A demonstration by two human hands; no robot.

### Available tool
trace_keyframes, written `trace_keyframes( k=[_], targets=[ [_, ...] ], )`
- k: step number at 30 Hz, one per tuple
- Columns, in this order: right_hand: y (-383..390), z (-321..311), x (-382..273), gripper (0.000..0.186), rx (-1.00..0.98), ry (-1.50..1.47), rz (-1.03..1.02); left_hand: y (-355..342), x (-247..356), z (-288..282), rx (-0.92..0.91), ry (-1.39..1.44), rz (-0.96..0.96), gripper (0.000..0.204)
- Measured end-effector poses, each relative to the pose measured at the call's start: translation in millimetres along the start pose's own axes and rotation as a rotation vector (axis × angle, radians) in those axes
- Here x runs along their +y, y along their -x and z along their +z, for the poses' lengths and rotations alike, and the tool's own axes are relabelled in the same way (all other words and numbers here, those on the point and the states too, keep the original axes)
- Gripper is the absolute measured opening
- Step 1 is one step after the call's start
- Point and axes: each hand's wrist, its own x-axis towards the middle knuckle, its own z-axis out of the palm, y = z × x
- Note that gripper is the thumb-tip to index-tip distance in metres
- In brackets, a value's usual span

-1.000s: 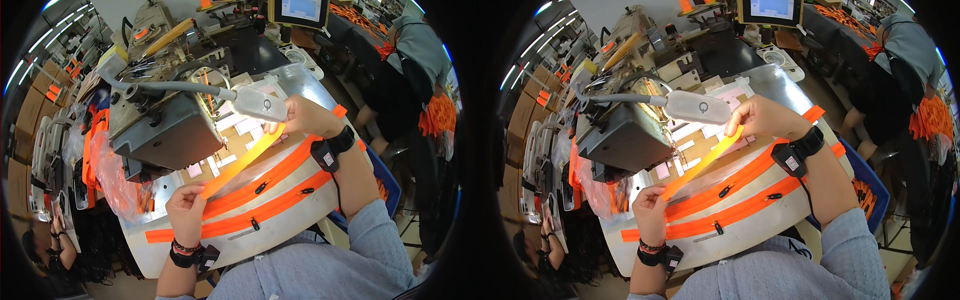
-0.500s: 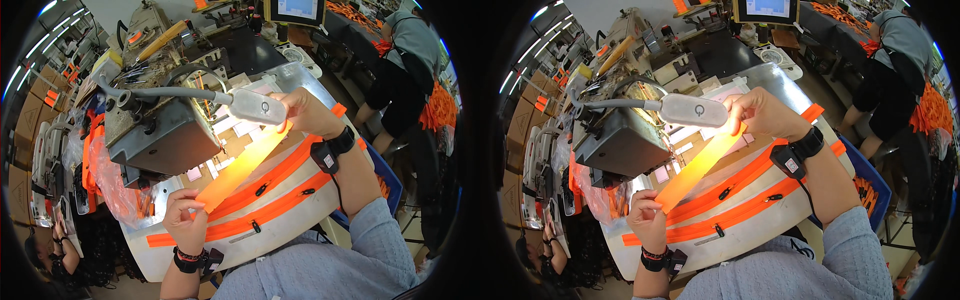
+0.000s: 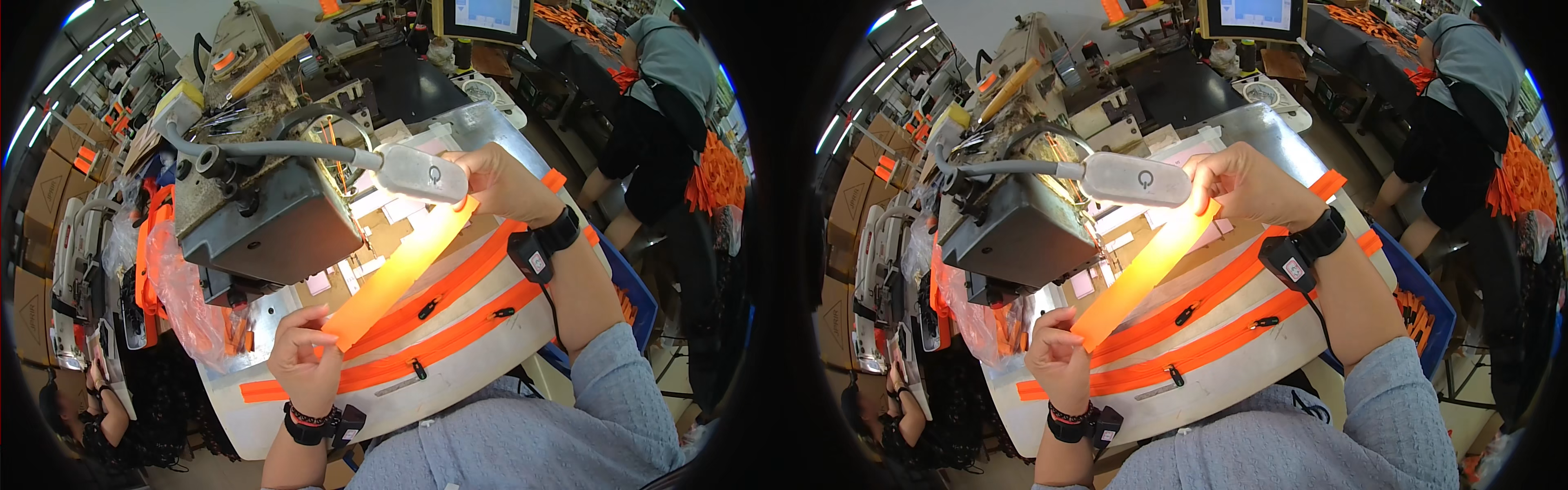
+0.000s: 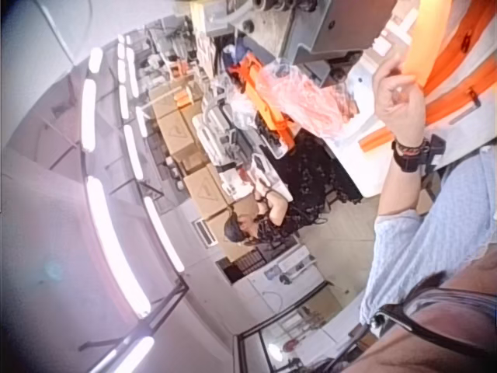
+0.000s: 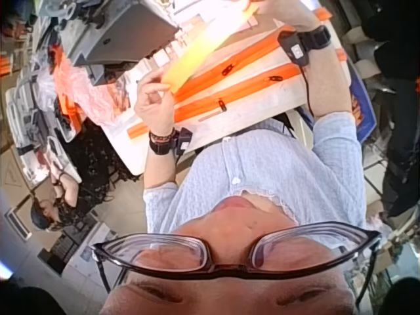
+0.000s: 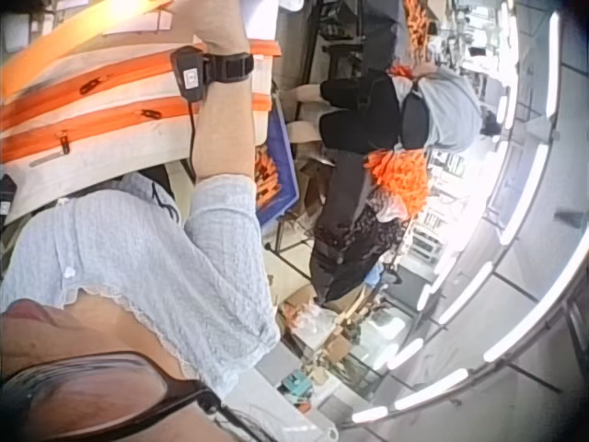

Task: Using a programmable industrial sewing machine to sew orange fabric straps.

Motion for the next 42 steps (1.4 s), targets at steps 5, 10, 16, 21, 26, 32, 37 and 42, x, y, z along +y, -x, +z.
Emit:
trace_keyframes(
  k=[5, 10, 16, 21, 26, 32, 37, 42],
  targets=[
    [-1, 1, 2, 0.017, 0.021, 0.046, 0.069, 1, -3, 1, 0.013, 0.05, 0.017, 0.022],
    [0, 9, -15, 0.013, 0.008, 0.003, 0.203, 0, -2, 0, 0.038, 0.16, -0.251, 0.016],
    [5, 4, -18, 0.011, -0.08, 0.048, 0.442, -4, -3, 6, 0.07, 0.427, -0.519, 0.014],
    [5, 6, -22, 0.017, -0.122, 0.033, 0.486, -6, -7, 3, 0.067, 0.54, -0.6, 0.01],
    [6, -1, -25, 0.02, -0.2, 0.051, 0.529, -7, -8, 4, 0.084, 0.535, -0.597, 0.013],
    [8, 7, -27, 0.025, -0.219, -0.006, 0.567, -7, -2, 7, 0.033, 0.312, -0.658, 0.014],
    [4, 23, -10, 0.033, -0.15, 0.062, 0.696, -10, -10, 6, -0.06, 0.252, -0.681, 0.015],
    [3, 21, -8, 0.027, -0.178, 0.051, 0.709, -8, -12, 4, -0.061, 0.258, -0.654, 0.019]
  ],
)
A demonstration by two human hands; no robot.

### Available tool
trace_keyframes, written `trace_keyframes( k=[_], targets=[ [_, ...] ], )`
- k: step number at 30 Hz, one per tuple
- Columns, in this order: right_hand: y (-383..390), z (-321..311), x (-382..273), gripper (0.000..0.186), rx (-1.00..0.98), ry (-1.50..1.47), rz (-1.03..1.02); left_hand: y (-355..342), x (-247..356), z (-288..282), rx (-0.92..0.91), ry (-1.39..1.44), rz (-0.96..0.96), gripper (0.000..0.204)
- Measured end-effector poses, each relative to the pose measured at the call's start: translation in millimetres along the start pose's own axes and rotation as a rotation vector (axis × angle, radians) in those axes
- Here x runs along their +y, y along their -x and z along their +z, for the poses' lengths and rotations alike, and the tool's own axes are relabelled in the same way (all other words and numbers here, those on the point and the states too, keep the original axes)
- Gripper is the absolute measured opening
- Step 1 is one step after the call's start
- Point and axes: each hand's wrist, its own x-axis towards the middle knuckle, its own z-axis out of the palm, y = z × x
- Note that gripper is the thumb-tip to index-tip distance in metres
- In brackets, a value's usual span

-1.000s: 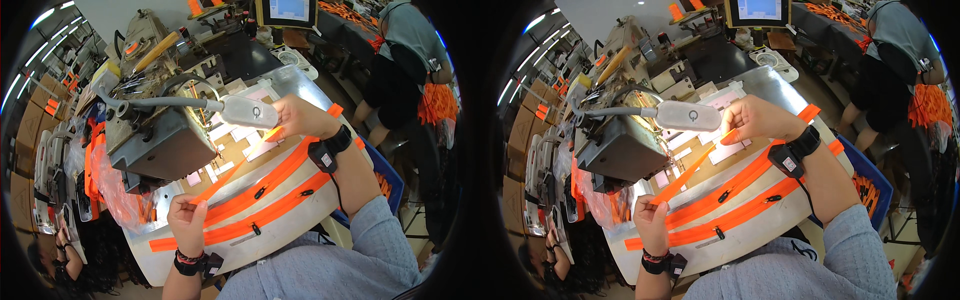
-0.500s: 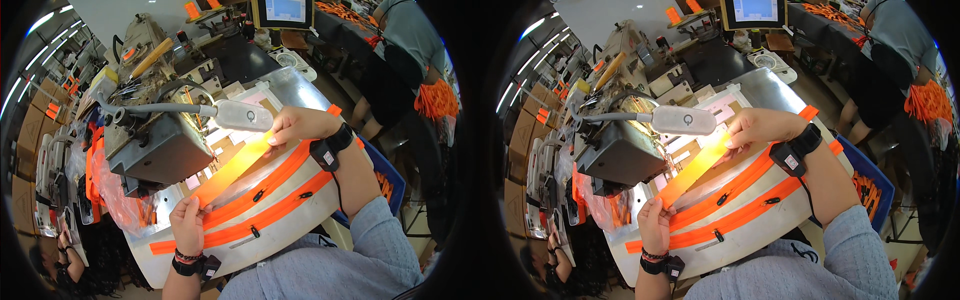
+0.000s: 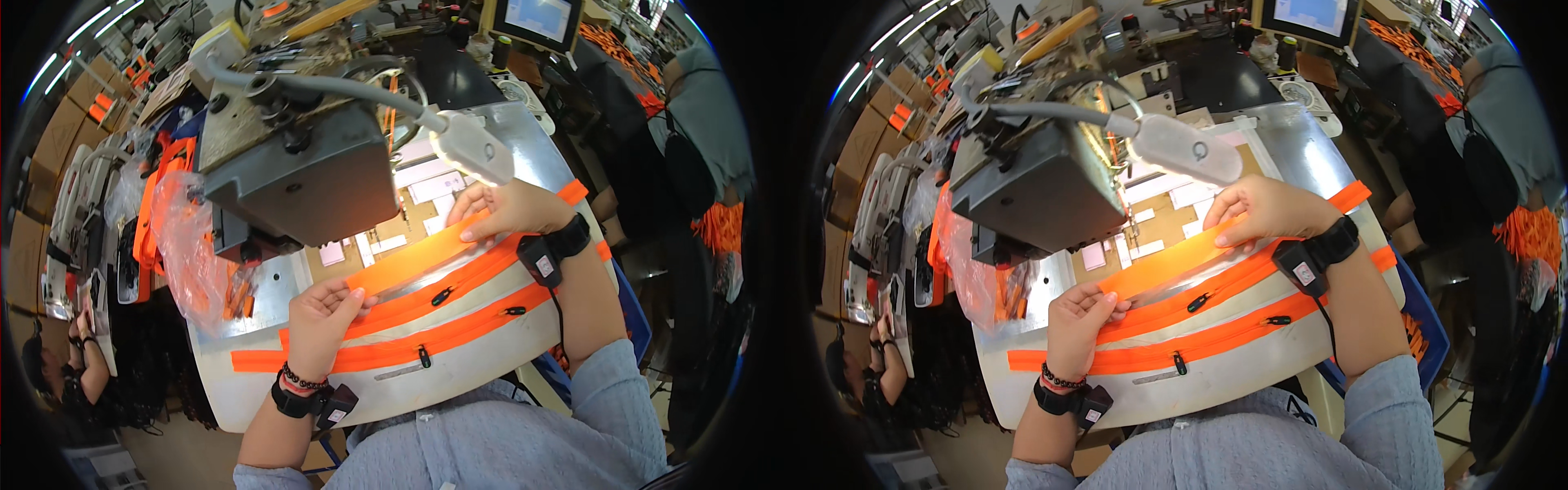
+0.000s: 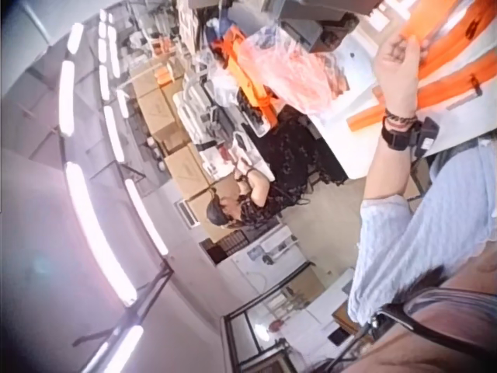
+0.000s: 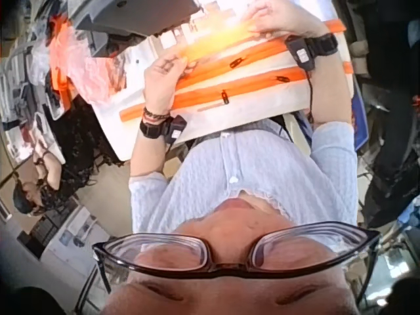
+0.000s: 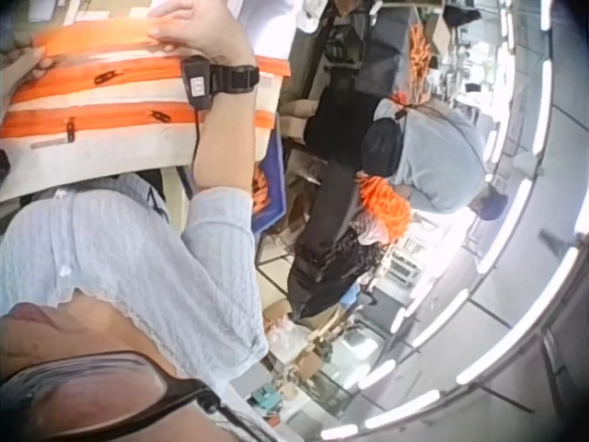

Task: Using a programmable industrial sewing machine to sew orange fabric straps.

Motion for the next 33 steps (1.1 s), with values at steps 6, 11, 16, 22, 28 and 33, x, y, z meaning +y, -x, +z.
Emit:
trace_keyframes(
  k=[6, 11, 16, 22, 28, 33],
  targets=[
    [5, -3, -8, 0.023, 0.029, 0.013, -0.02, 3, 6, 1, 0.01, 0.074, -0.085, 0.016],
    [8, -4, -10, 0.02, 0.052, 0.006, -0.012, 1, 5, -1, -0.009, 0.157, -0.12, 0.015],
    [10, -5, -11, 0.019, 0.05, -0.028, 0.009, 3, 11, 6, 0.02, 0.182, -0.098, 0.011],
    [8, -10, -9, 0.019, 0.033, -0.047, -0.064, 3, 4, 1, -0.011, 0.177, -0.045, 0.011],
    [13, -20, -9, 0.018, 0.05, -0.047, -0.06, 2, 3, 3, -0.031, 0.114, -0.016, 0.014],
    [9, -23, -1, 0.026, 0.047, -0.093, -0.122, 6, 2, 3, -0.037, 0.099, -0.045, 0.012]
  ],
)
